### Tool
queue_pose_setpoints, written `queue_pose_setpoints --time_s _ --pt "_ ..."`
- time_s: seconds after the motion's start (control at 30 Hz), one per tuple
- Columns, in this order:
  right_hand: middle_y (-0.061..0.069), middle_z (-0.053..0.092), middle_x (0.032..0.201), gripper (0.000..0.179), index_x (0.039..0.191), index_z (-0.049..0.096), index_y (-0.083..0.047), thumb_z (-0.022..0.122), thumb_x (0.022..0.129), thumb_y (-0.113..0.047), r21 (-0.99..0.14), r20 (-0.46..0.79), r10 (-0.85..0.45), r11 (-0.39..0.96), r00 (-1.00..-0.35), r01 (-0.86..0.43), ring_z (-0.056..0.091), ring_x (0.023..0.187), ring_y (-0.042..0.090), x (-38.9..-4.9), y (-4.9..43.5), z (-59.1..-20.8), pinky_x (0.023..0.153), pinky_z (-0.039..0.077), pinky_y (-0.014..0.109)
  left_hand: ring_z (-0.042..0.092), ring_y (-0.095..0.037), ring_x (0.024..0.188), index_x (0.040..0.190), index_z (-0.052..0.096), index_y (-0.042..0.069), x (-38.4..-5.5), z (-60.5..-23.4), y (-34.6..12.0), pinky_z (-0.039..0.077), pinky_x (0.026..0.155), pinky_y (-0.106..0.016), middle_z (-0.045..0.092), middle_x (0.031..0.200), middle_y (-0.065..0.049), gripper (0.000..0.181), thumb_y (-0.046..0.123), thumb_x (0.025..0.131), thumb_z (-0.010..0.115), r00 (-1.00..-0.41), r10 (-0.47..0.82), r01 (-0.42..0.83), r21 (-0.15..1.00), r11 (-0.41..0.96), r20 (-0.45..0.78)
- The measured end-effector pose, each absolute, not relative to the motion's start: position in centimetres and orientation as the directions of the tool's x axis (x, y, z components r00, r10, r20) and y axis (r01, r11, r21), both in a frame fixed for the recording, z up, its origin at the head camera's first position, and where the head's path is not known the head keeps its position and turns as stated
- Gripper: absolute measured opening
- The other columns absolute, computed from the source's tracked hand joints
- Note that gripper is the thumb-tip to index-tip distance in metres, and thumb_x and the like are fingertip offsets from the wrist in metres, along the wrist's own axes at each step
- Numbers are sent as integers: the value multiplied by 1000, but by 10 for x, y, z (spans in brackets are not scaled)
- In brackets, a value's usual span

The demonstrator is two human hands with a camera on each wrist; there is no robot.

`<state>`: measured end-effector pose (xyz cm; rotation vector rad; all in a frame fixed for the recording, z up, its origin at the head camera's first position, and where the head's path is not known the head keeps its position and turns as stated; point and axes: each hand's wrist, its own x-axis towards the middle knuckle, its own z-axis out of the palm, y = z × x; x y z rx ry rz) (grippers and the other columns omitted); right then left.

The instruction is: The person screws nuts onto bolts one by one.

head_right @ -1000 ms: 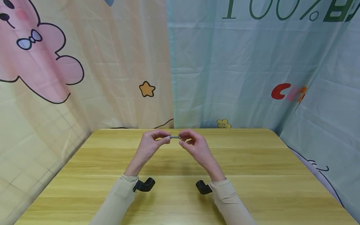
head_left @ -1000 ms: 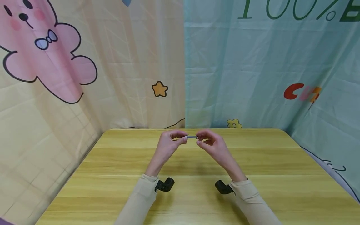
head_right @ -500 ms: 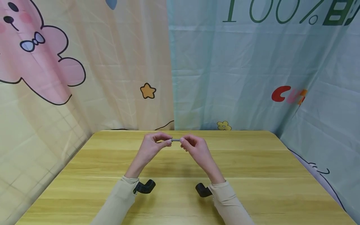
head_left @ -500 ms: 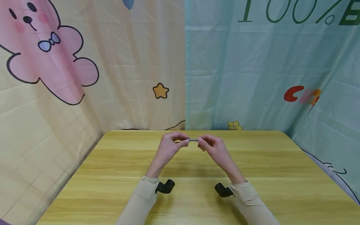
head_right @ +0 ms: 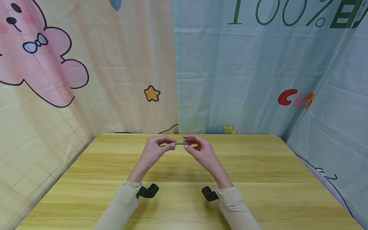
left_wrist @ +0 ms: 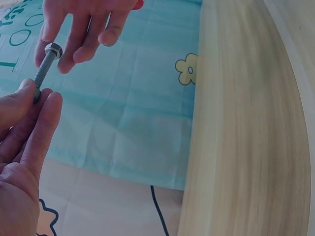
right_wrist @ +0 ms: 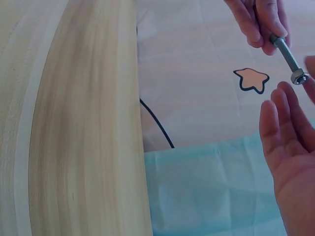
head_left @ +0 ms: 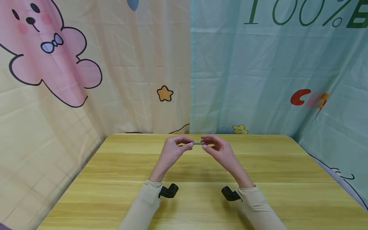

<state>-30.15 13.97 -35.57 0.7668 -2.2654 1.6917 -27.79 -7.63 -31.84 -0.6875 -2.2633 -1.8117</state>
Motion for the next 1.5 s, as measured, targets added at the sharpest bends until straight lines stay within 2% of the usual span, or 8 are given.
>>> queue_pose_setpoints --time_s 0.17,0.33,0.53,0.87,1.0,1.17,1.3,1.5 --pt "18 63 112 23 116 65 -7 68 93 -7 -807 506 -311 157 -804 -569 61 103 27 -300 139 -356 84 55 32 68 -26 89 102 73 -4 -278 -318 -77 56 83 -37 70 99 -19 12 2 92 68 -887 241 435 886 160 393" --pt "11 67 108 21 115 66 -4 68 94 -8 -827 478 -283 176 -832 -534 64 100 27 -300 137 -356 84 55 29 68 -25 89 101 73 -3 -278 -319 -77 56 85 -39 70 98 -17 12 2 91 69 -881 252 445 883 149 401" --pt "23 68 99 18 112 64 7 61 97 -4 -853 436 -289 167 -852 -494 66 87 25 -285 133 -339 82 56 41 68 -27 91 102 74 -3 -280 -321 -76 56 84 -40 70 100 -20 12 3 91 69 -879 252 447 883 144 404" --pt "19 66 82 22 93 69 0 57 102 -15 -858 403 -260 227 -878 -461 60 77 39 -278 129 -330 73 55 41 67 -26 93 102 74 -3 -282 -322 -74 55 87 -37 71 98 -15 13 4 91 70 -879 254 447 883 145 404" --pt "17 68 85 30 96 69 1 53 104 -23 -882 372 -237 212 -897 -422 61 81 36 -285 130 -338 74 56 40 67 -24 90 102 73 -5 -283 -322 -74 55 86 -37 71 99 -18 14 3 91 70 -884 254 434 890 139 392" --pt "9 67 106 28 117 66 -6 57 102 -28 -860 421 -249 197 -872 -471 62 96 24 -300 134 -357 82 55 37 68 -24 90 102 75 -1 -300 -338 -75 56 82 -37 72 97 -12 14 6 90 72 -895 228 421 895 150 383" --pt "11 63 119 28 125 60 -8 64 97 -12 -834 465 -278 180 -840 -522 60 109 25 -300 135 -357 86 54 32 69 -22 88 101 76 4 -307 -347 -76 57 81 -37 72 97 -9 14 12 89 74 -898 204 420 897 136 390" --pt "20 62 112 22 115 62 3 64 94 3 -824 493 -285 150 -822 -546 61 104 33 -290 130 -345 83 54 28 69 -22 86 99 77 6 -307 -347 -77 57 82 -35 72 94 -6 10 10 90 73 -878 222 452 886 100 423"
